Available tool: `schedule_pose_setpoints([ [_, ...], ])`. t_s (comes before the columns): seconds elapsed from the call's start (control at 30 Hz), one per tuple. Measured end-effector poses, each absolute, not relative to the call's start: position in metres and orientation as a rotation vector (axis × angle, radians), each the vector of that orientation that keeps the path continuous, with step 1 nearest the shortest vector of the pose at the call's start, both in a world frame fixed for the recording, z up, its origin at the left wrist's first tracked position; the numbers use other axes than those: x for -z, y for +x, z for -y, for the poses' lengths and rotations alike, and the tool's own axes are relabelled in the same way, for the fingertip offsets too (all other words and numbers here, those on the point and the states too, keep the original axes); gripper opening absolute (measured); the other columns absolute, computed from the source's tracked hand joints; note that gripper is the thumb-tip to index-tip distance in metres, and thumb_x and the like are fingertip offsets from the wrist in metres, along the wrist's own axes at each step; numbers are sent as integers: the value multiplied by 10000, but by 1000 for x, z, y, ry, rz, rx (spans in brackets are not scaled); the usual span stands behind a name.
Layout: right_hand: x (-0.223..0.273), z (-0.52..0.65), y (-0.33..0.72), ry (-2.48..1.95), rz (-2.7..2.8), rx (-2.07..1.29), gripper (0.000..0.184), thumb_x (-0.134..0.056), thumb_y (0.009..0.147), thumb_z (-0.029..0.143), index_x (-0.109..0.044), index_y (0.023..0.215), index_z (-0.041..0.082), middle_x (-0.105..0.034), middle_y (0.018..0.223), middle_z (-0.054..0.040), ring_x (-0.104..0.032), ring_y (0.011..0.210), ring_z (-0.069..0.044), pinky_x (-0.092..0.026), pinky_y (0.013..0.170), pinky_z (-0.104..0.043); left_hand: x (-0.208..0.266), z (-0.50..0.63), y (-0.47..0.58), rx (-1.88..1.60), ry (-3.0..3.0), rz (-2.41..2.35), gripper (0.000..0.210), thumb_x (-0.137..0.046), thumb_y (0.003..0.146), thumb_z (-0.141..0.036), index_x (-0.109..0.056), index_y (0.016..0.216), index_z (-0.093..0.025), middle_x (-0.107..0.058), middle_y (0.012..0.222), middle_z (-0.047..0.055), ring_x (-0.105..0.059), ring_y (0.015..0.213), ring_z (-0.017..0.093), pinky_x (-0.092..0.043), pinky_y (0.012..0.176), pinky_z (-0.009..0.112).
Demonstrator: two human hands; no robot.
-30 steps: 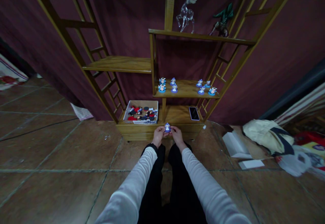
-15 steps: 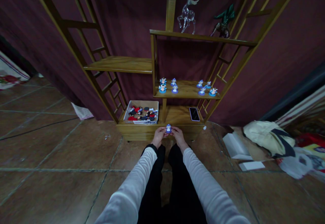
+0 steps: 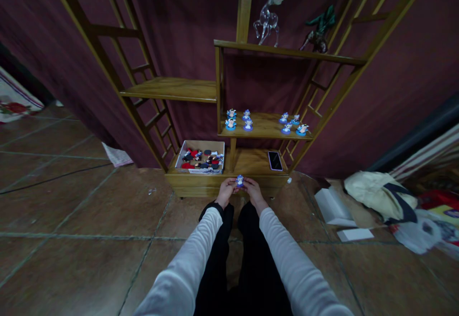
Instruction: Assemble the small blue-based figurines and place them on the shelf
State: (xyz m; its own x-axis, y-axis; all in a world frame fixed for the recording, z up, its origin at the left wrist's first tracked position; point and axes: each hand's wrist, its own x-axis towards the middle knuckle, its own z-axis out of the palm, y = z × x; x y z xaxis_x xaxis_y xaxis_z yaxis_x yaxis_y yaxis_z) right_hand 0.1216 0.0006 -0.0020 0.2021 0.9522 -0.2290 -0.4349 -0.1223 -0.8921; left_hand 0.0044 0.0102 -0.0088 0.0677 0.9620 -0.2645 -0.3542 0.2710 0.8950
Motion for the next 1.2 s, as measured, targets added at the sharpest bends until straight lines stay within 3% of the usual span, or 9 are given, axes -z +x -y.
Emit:
schedule_pose_setpoints([
  [0.47, -2, 5, 123, -1078, 681, -1387, 387, -772, 492, 323, -639, 816, 158, -675, 778, -33, -623, 664, -144, -492, 654, -288, 0, -9, 2, -1232, 621, -1027, 215, -679, 667, -82, -641, 877, -108, -653, 697, 43, -610, 590, 89, -500, 587, 194],
  [1.2, -5, 6, 127, -1067, 654, -1386, 367, -776, 472, 310, -668, 788, 158, -670, 724, -30, -598, 594, -123, -487, 590, -256, -5, -8, -3, -1165, 572, -963, 118, -689, 700, -159, -625, 795, -128, -680, 720, 63, -649, 632, 119, -525, 646, 232],
])
